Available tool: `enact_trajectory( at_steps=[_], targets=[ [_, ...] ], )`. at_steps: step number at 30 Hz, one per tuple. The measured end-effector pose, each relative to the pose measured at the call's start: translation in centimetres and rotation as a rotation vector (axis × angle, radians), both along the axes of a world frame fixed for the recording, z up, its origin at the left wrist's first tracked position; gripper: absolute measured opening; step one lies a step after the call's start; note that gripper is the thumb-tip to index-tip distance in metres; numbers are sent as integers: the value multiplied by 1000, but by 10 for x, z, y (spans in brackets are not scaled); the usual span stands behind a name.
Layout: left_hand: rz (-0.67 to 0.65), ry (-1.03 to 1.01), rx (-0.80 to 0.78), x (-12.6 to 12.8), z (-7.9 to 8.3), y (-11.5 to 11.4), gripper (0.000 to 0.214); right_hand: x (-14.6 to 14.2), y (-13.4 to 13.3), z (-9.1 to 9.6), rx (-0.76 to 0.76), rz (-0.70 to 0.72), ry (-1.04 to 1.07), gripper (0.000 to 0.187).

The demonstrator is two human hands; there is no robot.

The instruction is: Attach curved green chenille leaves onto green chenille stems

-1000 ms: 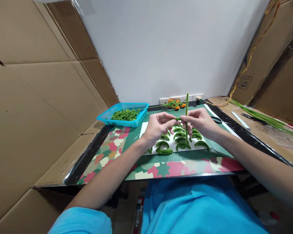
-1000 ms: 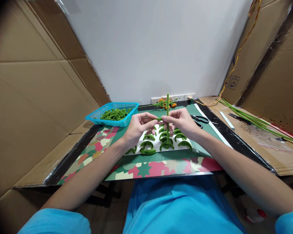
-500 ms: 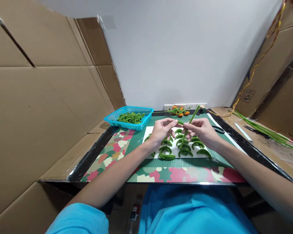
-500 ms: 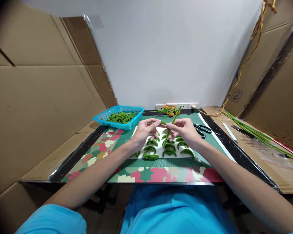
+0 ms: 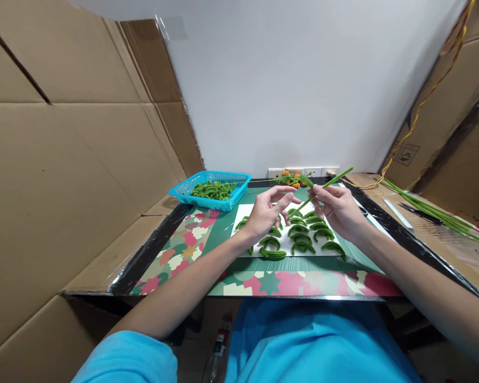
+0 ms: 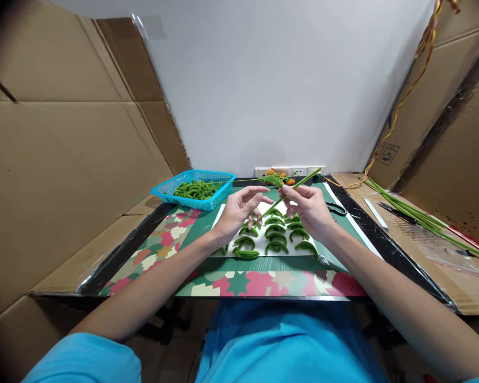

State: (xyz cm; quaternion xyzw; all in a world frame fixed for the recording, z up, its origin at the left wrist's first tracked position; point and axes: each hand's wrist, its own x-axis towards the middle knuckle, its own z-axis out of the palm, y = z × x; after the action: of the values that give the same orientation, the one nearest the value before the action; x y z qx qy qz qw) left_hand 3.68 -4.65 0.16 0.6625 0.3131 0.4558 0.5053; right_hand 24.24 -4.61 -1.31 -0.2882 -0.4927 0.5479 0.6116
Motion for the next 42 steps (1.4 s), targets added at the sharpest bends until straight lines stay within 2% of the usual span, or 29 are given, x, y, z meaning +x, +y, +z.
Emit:
enact_trajectory(
  at_steps=[3, 6, 13, 17, 22, 26, 32, 36, 42],
  targets=[
    [-108, 76, -39, 2, 0, -6, 57, 1, 3, -1, 46, -119, 95, 30],
    [-70, 86, -33, 4, -2, -8, 48, -1, 1, -2, 43, -123, 95, 29],
    [23, -30, -3, 2, -8, 1, 50, -7, -6, -4, 22, 43, -38, 29],
    [116, -54, 87, 2, -8, 1, 44, -11, -9, -6, 52, 90, -134, 36],
    [171, 40, 232, -1, -8, -2, 35, -15, -13, -7, 60, 134, -242, 44],
    [170, 137, 261, 0, -7, -7, 32, -14, -14, -10, 71, 181, -358, 41],
    [50, 117, 159, 3, -7, -5, 41, -11, -13, -12, 168, 176, -482, 38],
    [-59, 93, 135, 3, -8, -3, 45, -8, -13, -10, 198, 67, -522, 40],
    [-190, 201, 123, 3, -10, -8, 42, -6, -17, -6, 306, -70, -491, 48]
  ],
)
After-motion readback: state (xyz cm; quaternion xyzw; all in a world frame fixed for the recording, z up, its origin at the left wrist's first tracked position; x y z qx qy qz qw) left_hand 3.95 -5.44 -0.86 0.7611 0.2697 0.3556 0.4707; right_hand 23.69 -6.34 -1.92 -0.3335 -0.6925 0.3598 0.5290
